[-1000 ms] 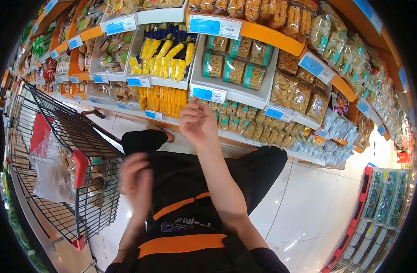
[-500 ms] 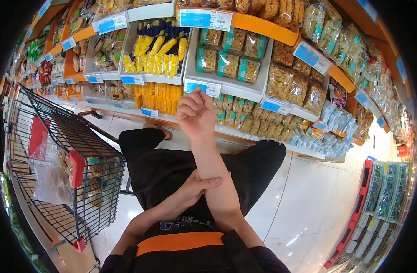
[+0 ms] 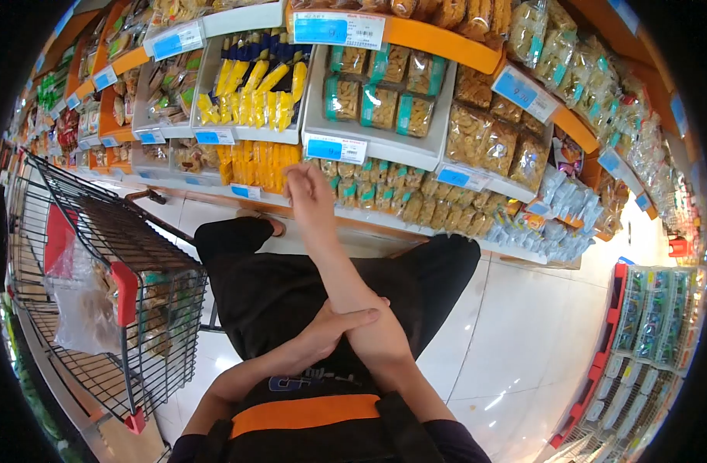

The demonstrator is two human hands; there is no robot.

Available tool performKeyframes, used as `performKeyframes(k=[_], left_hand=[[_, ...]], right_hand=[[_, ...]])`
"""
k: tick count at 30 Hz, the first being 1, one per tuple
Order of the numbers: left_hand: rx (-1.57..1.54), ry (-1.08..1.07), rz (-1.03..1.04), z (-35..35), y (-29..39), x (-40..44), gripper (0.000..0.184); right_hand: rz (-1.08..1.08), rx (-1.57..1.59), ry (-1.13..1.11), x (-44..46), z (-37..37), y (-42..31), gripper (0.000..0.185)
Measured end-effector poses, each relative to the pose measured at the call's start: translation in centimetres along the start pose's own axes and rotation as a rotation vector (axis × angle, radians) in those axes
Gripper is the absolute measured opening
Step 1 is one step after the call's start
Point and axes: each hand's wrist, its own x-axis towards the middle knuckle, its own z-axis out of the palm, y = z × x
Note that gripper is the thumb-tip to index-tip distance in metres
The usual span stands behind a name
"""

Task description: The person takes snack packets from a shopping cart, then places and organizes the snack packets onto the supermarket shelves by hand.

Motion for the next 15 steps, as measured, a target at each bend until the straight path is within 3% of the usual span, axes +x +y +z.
performKeyframes(k=[2, 4, 6, 9, 15], left_hand=[[0.010, 0.022, -0.022, 0.7, 0.2, 0.5, 0.050], [0.029, -0.021, -0.017, 0.3, 0.3, 0.4, 0.049], [0.065, -0.141, -0.013, 0.1, 0.9, 0.4, 0.048], [0.118, -0.282, -0.005, -0.4, 0.1, 0.4, 0.049], [0.126, -0.269, -0.051, 0.0, -1.2, 0.9, 0.053]], right_hand=[[0.049, -0.050, -0.026, -0.4, -0.3, 0.2, 0.016], [0.322, 0.208, -0.045, -0.9, -1.2, -0.8, 0.016], [0.327, 0.372, -0.151, -1.1, -2.3, -0.5, 0.014], [0.303, 0.400, -0.093, -2.3, -2.5, -1.1, 0.013], [0.111, -0.096, -0.037, -3.3, -2.0, -2.7, 0.016]])
